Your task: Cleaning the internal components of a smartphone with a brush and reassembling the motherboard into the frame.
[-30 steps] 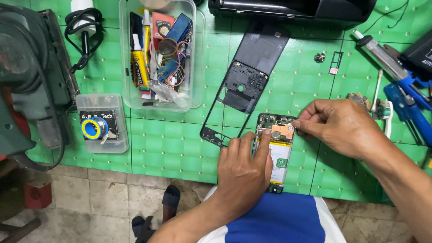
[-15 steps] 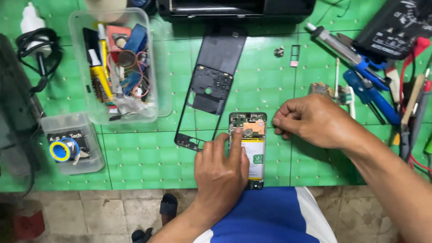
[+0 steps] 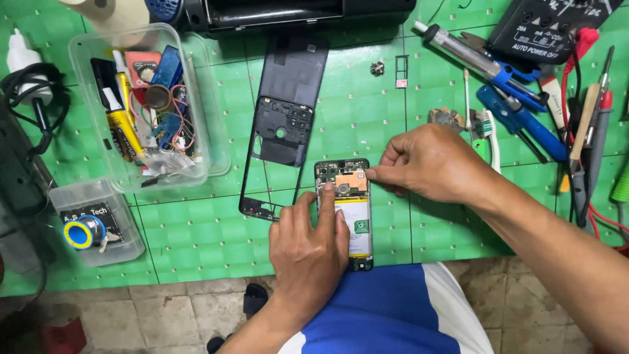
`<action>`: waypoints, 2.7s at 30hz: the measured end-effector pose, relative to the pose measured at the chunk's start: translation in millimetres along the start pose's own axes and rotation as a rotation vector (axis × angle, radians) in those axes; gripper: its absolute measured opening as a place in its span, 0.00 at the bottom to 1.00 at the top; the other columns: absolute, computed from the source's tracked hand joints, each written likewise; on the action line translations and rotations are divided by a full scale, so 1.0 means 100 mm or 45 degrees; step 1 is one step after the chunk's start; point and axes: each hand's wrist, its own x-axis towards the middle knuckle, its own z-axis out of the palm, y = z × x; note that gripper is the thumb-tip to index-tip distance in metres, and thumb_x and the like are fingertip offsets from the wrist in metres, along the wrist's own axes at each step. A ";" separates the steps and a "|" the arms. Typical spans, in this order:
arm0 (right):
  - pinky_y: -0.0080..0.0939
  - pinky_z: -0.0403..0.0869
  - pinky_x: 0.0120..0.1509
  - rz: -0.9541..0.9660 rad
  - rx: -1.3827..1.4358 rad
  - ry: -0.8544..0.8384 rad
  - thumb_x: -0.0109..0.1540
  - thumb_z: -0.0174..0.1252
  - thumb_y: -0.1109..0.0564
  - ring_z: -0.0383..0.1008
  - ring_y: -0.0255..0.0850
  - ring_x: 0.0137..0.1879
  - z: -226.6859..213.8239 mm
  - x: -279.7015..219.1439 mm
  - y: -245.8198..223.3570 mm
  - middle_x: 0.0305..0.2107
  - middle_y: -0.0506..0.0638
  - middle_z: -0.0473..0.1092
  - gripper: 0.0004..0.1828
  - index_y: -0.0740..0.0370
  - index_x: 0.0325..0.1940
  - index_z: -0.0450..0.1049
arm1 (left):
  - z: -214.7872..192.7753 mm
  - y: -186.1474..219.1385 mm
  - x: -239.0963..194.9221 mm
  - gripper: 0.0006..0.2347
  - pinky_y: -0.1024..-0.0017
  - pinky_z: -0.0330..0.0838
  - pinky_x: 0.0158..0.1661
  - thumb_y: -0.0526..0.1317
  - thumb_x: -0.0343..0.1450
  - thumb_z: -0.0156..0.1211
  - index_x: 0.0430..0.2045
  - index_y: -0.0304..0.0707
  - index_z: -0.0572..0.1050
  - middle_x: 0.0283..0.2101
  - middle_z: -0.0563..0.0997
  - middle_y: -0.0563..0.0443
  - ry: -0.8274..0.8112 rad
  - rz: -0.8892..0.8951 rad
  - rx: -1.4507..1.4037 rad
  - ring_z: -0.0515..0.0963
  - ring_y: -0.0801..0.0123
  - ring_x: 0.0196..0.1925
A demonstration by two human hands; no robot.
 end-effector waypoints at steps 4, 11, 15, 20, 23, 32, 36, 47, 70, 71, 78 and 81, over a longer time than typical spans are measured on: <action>0.34 0.70 0.39 0.014 -0.056 0.026 0.58 0.71 0.39 0.72 0.29 0.22 0.02 0.01 0.00 0.15 0.38 0.79 0.15 0.47 0.23 0.82 | 0.00 0.00 0.00 0.15 0.62 0.62 0.29 0.42 0.73 0.59 0.54 0.42 0.76 0.47 0.80 0.42 -0.004 -0.009 0.010 0.77 0.57 0.37; 0.35 0.69 0.40 0.011 -0.078 0.039 0.58 0.70 0.39 0.73 0.29 0.23 0.03 0.01 -0.01 0.15 0.38 0.78 0.15 0.46 0.24 0.82 | -0.05 0.01 0.02 0.16 0.62 0.62 0.29 0.43 0.74 0.59 0.58 0.45 0.74 0.48 0.79 0.43 -0.045 0.004 0.024 0.75 0.57 0.37; 0.34 0.71 0.39 0.051 -0.024 -0.034 0.59 0.71 0.42 0.75 0.29 0.23 -0.02 0.01 -0.07 0.16 0.41 0.80 0.15 0.50 0.24 0.83 | -0.02 0.04 0.01 0.16 0.62 0.58 0.32 0.46 0.76 0.54 0.59 0.51 0.74 0.49 0.78 0.40 -0.065 0.037 0.128 0.74 0.57 0.37; 0.30 0.74 0.47 0.020 0.098 -0.066 0.63 0.67 0.46 0.80 0.29 0.25 -0.05 0.01 -0.06 0.16 0.44 0.81 0.17 0.55 0.23 0.83 | -0.02 0.03 0.03 0.16 0.63 0.58 0.31 0.44 0.76 0.55 0.59 0.49 0.74 0.48 0.79 0.40 -0.028 0.042 0.118 0.73 0.57 0.36; 0.29 0.74 0.50 0.047 0.109 -0.061 0.63 0.66 0.45 0.81 0.30 0.25 -0.05 -0.01 -0.10 0.16 0.45 0.81 0.18 0.56 0.22 0.83 | -0.03 0.03 0.02 0.16 0.63 0.58 0.31 0.43 0.76 0.55 0.59 0.48 0.74 0.47 0.79 0.38 -0.014 0.049 0.103 0.73 0.57 0.36; 0.32 0.75 0.44 0.103 0.069 -0.077 0.64 0.65 0.45 0.80 0.31 0.25 -0.07 -0.02 -0.17 0.17 0.45 0.82 0.19 0.57 0.23 0.83 | -0.02 0.04 0.02 0.17 0.62 0.58 0.31 0.40 0.75 0.54 0.61 0.46 0.72 0.47 0.79 0.37 0.020 0.056 0.092 0.73 0.56 0.36; 0.33 0.75 0.42 0.114 0.048 -0.080 0.64 0.66 0.45 0.80 0.31 0.25 -0.08 -0.02 -0.19 0.17 0.46 0.81 0.19 0.57 0.23 0.84 | -0.02 0.04 0.02 0.17 0.63 0.57 0.31 0.40 0.75 0.55 0.60 0.46 0.72 0.47 0.79 0.37 0.039 0.060 0.102 0.73 0.56 0.35; 0.33 0.74 0.43 0.095 -0.073 -0.070 0.62 0.65 0.43 0.79 0.30 0.26 -0.08 0.01 -0.20 0.17 0.43 0.82 0.18 0.53 0.23 0.85 | -0.06 0.00 0.00 0.16 0.62 0.60 0.32 0.42 0.75 0.56 0.57 0.40 0.74 0.48 0.80 0.41 0.019 0.001 -0.011 0.75 0.57 0.37; 0.39 0.66 0.36 0.162 -0.178 -0.169 0.65 0.62 0.41 0.72 0.38 0.26 -0.08 -0.05 -0.28 0.20 0.47 0.82 0.22 0.56 0.25 0.85 | -0.01 -0.09 -0.13 0.22 0.60 0.62 0.36 0.39 0.68 0.56 0.59 0.43 0.73 0.54 0.80 0.48 0.019 -0.044 -0.112 0.75 0.57 0.41; 0.40 0.64 0.52 0.132 -0.298 -0.104 0.62 0.62 0.33 0.75 0.40 0.26 -0.05 -0.05 -0.27 0.16 0.48 0.78 0.24 0.53 0.25 0.83 | 0.00 -0.08 -0.12 0.23 0.60 0.62 0.35 0.38 0.66 0.57 0.59 0.41 0.74 0.53 0.80 0.47 0.020 -0.035 -0.096 0.75 0.57 0.41; 0.42 0.71 0.43 0.169 -0.561 -0.021 0.59 0.57 0.22 0.76 0.44 0.25 0.02 -0.12 -0.39 0.13 0.49 0.75 0.30 0.48 0.27 0.78 | 0.01 -0.08 -0.09 0.23 0.60 0.61 0.34 0.37 0.65 0.60 0.57 0.36 0.74 0.50 0.79 0.44 0.040 -0.017 -0.098 0.74 0.55 0.39; 0.43 0.69 0.39 0.162 -0.571 0.030 0.58 0.57 0.21 0.76 0.44 0.26 0.04 -0.13 -0.39 0.13 0.48 0.75 0.31 0.48 0.25 0.77 | 0.02 -0.09 -0.09 0.22 0.60 0.60 0.34 0.36 0.64 0.60 0.56 0.36 0.75 0.49 0.79 0.43 0.056 -0.013 -0.094 0.73 0.55 0.38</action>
